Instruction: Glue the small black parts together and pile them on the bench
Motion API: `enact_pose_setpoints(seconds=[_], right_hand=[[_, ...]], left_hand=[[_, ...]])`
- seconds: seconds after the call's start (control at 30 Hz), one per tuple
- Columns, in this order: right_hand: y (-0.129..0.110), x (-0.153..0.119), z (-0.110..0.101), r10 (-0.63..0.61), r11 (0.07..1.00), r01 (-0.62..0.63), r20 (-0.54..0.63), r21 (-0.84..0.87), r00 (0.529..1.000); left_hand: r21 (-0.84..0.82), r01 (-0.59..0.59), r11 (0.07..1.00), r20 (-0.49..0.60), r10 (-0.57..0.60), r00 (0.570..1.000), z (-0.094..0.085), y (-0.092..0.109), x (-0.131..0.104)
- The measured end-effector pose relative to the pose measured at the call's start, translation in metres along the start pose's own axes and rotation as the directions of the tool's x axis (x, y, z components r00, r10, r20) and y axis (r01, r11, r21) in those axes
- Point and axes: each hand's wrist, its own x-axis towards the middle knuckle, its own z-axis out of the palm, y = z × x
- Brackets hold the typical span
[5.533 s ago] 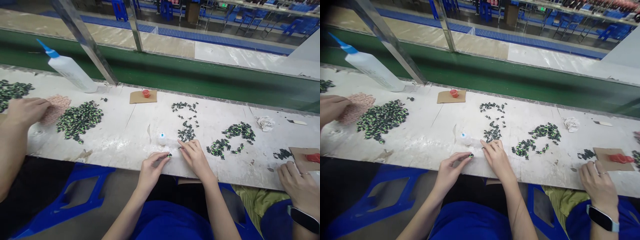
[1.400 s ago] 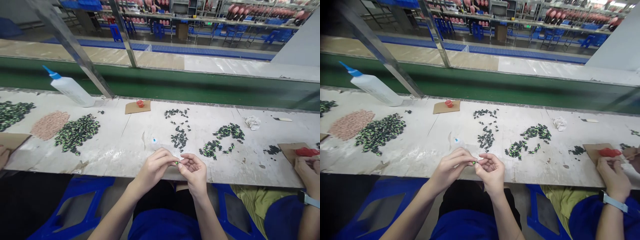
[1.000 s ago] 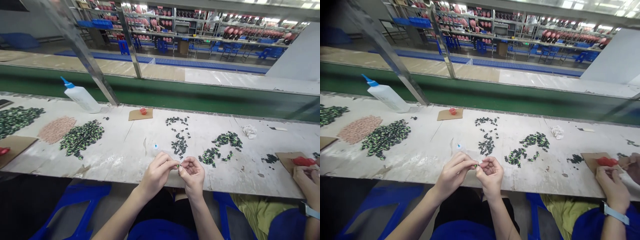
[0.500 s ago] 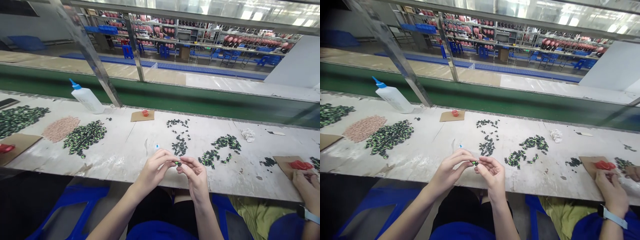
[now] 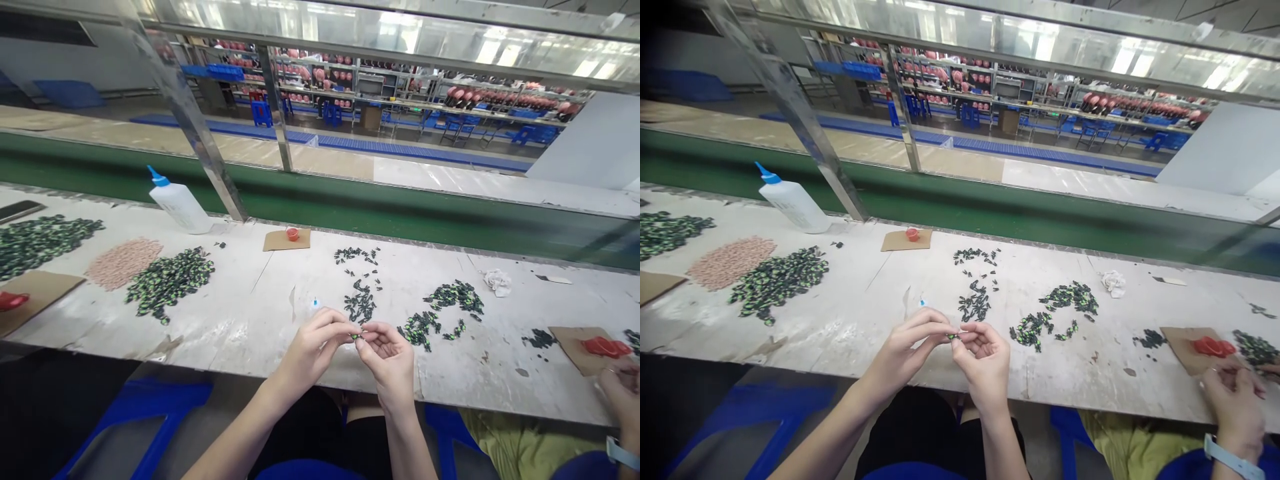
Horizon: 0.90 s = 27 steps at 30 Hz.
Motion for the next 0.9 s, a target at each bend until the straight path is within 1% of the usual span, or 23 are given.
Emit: enact_pose_setpoints(seconds=[0.1,0.17,0.27,0.33,0.4,0.47,0.57,0.63,0.67,0.7,0.73,0.77,0.8,0.83,0.87,0.9], right_hand=[[0.009,0.001,-0.004,-0.001,1.000,0.001,-0.016,0.008,1.000],[0.017,0.002,-0.009,0.023,1.000,-0.022,-0.013,0.009,1.000],[0.027,0.004,-0.017,0.080,0.997,-0.080,0.031,-0.011,0.996],[0.031,0.006,-0.020,0.095,0.995,-0.093,0.046,-0.039,0.994],[0.034,0.006,-0.021,0.089,0.994,-0.087,0.036,-0.060,0.995],[0.036,0.006,-0.024,0.082,0.993,-0.080,0.030,-0.086,0.996],[0.038,0.008,-0.033,0.041,0.986,-0.040,0.006,-0.160,0.999],[0.036,0.012,-0.044,-0.028,0.968,0.006,-0.085,-0.250,0.996],[0.034,0.015,-0.050,-0.082,0.950,0.028,-0.161,-0.311,0.983],[0.030,0.019,-0.056,-0.146,0.924,0.042,-0.248,-0.380,0.958],[0.027,0.023,-0.063,-0.210,0.893,0.045,-0.327,-0.447,0.921],[0.022,0.028,-0.070,-0.282,0.858,0.044,-0.398,-0.512,0.873],[0.018,0.033,-0.078,-0.335,0.820,0.027,-0.442,-0.571,0.832],[0.014,0.038,-0.086,-0.373,0.780,0.002,-0.462,-0.626,0.805],[0.010,0.043,-0.093,-0.410,0.720,-0.022,-0.451,-0.694,0.793],[0.008,0.047,-0.099,-0.443,0.639,-0.043,-0.413,-0.768,0.796]], left_hand=[[0.026,-0.043,0.999,-0.055,0.044,0.997,0.006,-0.004,-0.004],[0.032,-0.044,0.999,-0.069,0.046,0.997,0.011,-0.007,-0.009],[0.040,-0.004,0.999,-0.080,0.007,0.997,0.018,-0.013,-0.019],[0.043,0.034,0.999,-0.103,-0.029,0.994,0.022,-0.016,-0.025],[0.044,0.064,0.997,-0.117,-0.059,0.991,0.025,-0.018,-0.030],[0.042,0.079,0.996,-0.106,-0.074,0.992,0.025,-0.017,-0.032],[0.065,0.082,0.995,-0.054,-0.079,0.995,0.020,-0.013,-0.032],[0.110,0.082,0.991,-0.063,-0.076,0.995,0.013,-0.009,-0.033],[0.134,0.083,0.988,-0.093,-0.071,0.993,0.008,-0.008,-0.035],[0.158,0.085,0.984,-0.135,-0.064,0.989,0.001,-0.007,-0.037],[0.186,0.086,0.979,-0.182,-0.051,0.982,-0.006,-0.007,-0.040],[0.219,0.096,0.971,-0.236,-0.043,0.971,-0.015,-0.009,-0.043],[0.267,0.115,0.957,-0.285,-0.036,0.958,-0.026,-0.014,-0.046],[0.341,0.154,0.928,-0.345,-0.029,0.938,-0.039,-0.020,-0.049],[0.411,0.214,0.886,-0.420,-0.024,0.907,-0.053,-0.029,-0.051],[0.458,0.304,0.835,-0.496,-0.044,0.867,-0.069,-0.041,-0.053]])
